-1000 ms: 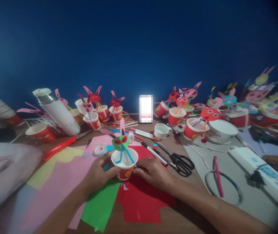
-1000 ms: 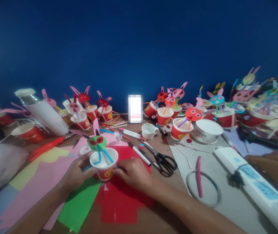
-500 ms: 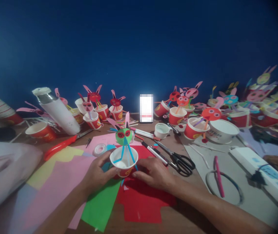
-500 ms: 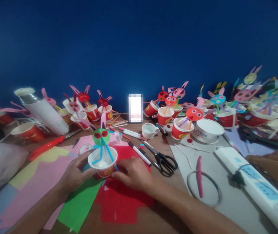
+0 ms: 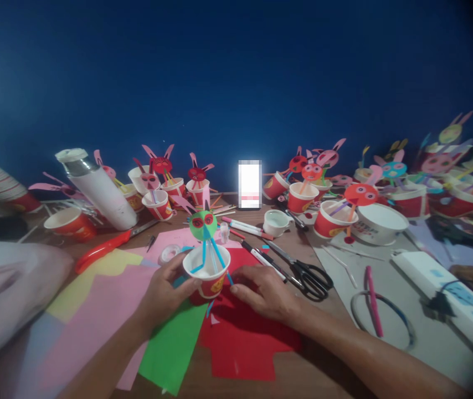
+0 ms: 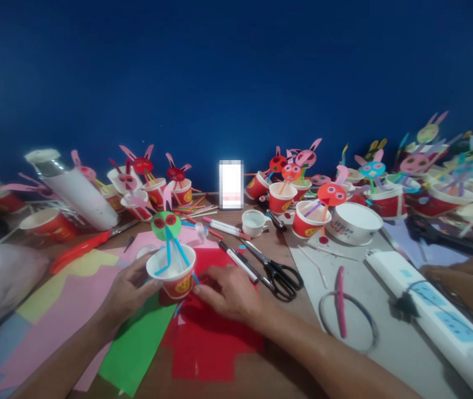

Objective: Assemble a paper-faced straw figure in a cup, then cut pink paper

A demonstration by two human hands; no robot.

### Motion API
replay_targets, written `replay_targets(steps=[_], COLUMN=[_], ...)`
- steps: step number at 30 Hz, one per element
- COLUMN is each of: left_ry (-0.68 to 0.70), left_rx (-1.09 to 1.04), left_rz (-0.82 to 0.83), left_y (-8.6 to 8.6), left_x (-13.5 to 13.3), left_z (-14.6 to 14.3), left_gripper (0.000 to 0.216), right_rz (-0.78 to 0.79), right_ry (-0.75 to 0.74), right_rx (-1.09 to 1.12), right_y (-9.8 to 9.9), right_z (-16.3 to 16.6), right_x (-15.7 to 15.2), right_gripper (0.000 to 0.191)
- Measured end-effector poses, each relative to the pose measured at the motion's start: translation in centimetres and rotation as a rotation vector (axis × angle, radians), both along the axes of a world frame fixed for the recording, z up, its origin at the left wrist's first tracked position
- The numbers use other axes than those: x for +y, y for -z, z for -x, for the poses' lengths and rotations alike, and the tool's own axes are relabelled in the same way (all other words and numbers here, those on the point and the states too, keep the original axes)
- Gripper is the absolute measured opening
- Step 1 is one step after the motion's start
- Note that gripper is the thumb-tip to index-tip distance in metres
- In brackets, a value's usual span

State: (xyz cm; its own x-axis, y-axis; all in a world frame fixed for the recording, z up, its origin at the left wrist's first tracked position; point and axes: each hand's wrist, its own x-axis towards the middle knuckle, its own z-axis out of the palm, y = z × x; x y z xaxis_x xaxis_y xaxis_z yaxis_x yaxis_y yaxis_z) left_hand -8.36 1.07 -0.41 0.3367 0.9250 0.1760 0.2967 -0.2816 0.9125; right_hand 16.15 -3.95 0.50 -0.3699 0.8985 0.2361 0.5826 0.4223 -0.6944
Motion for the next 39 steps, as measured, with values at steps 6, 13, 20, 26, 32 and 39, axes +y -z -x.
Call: replay_targets(steps=[6, 13, 20, 26, 32, 39], left_ry=[-0.115, -0.261, -0.328, -0.324, -0.325, -0.312], left_rx=[-0.124, -0.257, -0.237, -0.023, -0.010, -0.033], left_rz=[0.090, 0.098, 0.110, -0.012, -0.076, -0.064], left_y=[-0.7, -1.7, -2.4, -3.0, -2.2, -1.4], left_x=[0.3, 1.2, 3.6, 5.4, 7.7, 9.0], left_z=[-0.5, -0.6, 0.3, -0.8, -1.8, -1.8], left_gripper=[0.050, 0.054, 0.059, 0.052, 0.055, 0.061], right_rz=[-0.015, -0.034, -0.069, -0.099, -0.128, -0.108], right_ry=[0.044, 0.018, -0.018, -0.044, -0.065, -0.079], right_rx=[0.044, 0.052, 0.012, -0.070, -0.112, -0.097], right_y=[0.1, 0.4, 0.7, 0.7, 1.0, 1.3], right_z=[-0.2, -0.1, 0.0, 0.2, 0.4, 0.2], right_x=[0.2, 0.2, 0.3, 0.0, 0.0, 0.3], right_gripper=[0.022, 0.019, 0.021, 0.023, 0.023, 0.023])
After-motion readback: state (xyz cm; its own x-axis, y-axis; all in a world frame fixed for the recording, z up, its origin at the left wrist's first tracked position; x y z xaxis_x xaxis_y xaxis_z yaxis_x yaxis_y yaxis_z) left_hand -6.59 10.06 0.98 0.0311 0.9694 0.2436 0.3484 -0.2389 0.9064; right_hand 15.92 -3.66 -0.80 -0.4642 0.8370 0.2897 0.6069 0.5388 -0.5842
